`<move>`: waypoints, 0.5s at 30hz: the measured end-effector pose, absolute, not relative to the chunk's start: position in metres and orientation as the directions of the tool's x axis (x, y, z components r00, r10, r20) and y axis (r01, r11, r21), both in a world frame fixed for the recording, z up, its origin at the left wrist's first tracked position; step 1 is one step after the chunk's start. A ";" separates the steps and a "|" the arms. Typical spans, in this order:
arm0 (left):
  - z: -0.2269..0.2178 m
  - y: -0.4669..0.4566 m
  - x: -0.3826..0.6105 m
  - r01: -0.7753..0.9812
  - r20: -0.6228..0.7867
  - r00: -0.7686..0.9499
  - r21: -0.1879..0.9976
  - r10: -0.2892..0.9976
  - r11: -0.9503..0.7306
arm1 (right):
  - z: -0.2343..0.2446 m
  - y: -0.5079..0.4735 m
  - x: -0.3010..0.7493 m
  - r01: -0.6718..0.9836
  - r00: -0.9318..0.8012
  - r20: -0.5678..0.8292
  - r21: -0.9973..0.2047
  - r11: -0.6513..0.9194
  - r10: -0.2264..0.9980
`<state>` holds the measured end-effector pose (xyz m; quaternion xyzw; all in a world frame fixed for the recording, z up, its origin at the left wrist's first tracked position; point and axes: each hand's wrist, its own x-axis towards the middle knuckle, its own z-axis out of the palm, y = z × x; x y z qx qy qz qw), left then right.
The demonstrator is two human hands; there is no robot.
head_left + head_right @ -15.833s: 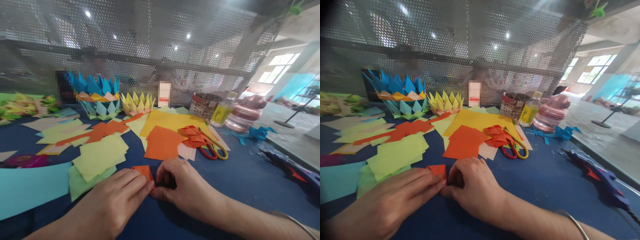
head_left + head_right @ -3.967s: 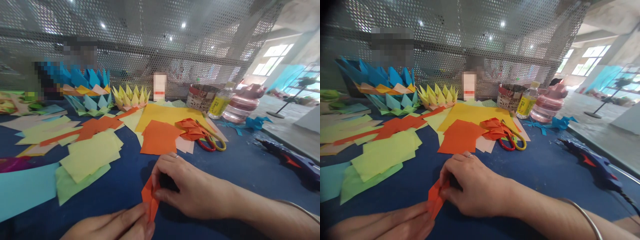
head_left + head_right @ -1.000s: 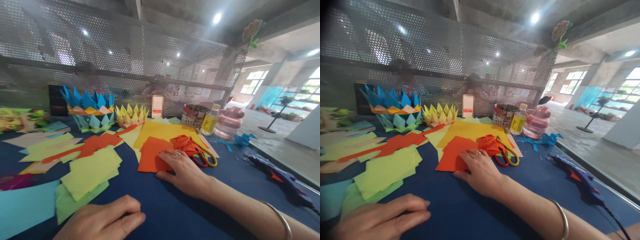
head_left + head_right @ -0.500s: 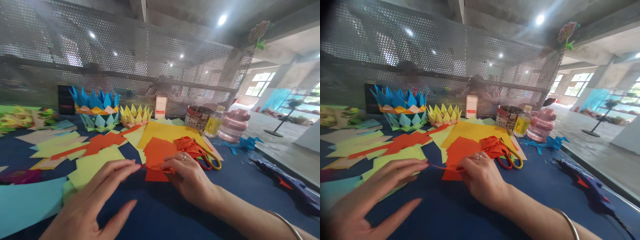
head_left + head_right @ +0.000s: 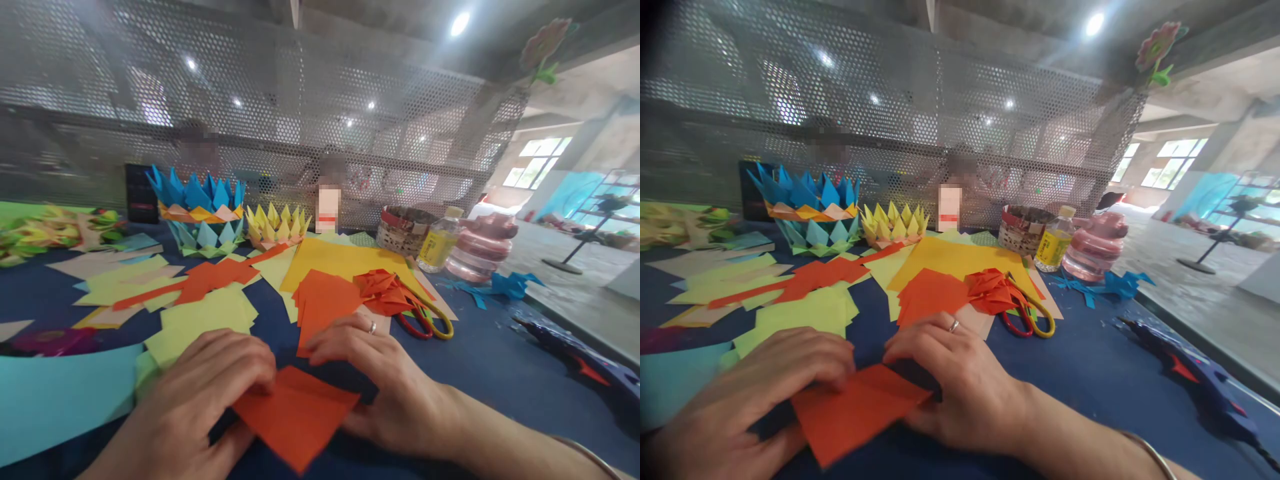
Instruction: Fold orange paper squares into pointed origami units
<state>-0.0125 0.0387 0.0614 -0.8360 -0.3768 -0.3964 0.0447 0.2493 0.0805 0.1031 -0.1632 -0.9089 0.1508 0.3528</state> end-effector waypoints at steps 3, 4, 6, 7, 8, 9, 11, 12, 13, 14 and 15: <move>0.066 0.037 -0.010 0.675 0.701 0.454 0.133 0.550 -0.726 | 0.107 0.074 0.247 0.217 -0.708 0.622 -0.259 0.941 0.334; 0.067 0.037 -0.010 0.679 0.701 0.482 0.080 0.525 -0.730 | 0.109 0.072 0.247 0.223 -0.719 0.622 -0.217 0.950 0.311; 0.067 0.036 -0.011 0.682 0.695 0.538 -0.027 0.477 -0.731 | 0.110 0.069 0.247 0.232 -0.749 0.600 -0.160 0.959 0.282; 0.066 0.035 -0.012 0.681 0.688 0.559 -0.063 0.463 -0.730 | 0.110 0.068 0.247 0.234 -0.768 0.580 -0.143 0.962 0.273; 0.065 0.035 -0.012 0.680 0.682 0.573 -0.085 0.455 -0.728 | 0.110 0.068 0.248 0.238 -0.786 0.555 -0.133 0.962 0.271; 0.064 0.034 -0.012 0.679 0.676 0.580 -0.093 0.455 -0.728 | 0.110 0.069 0.249 0.243 -0.803 0.529 -0.129 0.961 0.274; 0.061 0.033 -0.012 0.673 0.655 0.584 -0.060 0.479 -0.737 | 0.107 0.070 0.250 0.258 -0.834 0.471 -0.128 0.958 0.287; 0.060 0.032 -0.012 0.664 0.639 0.581 -0.014 0.504 -0.748 | 0.106 0.071 0.251 0.267 -0.848 0.437 -0.134 0.954 0.299; 0.059 0.031 -0.011 0.649 0.620 0.577 0.047 0.532 -0.759 | 0.105 0.072 0.252 0.277 -0.860 0.402 -0.148 0.949 0.314; 0.058 0.030 -0.011 0.631 0.601 0.572 0.111 0.558 -0.768 | 0.104 0.072 0.252 0.290 -0.867 0.371 -0.168 0.942 0.333; 0.058 0.029 -0.010 0.612 0.586 0.568 0.168 0.577 -0.773 | 0.103 0.072 0.252 0.297 -0.870 0.351 -0.187 0.936 0.346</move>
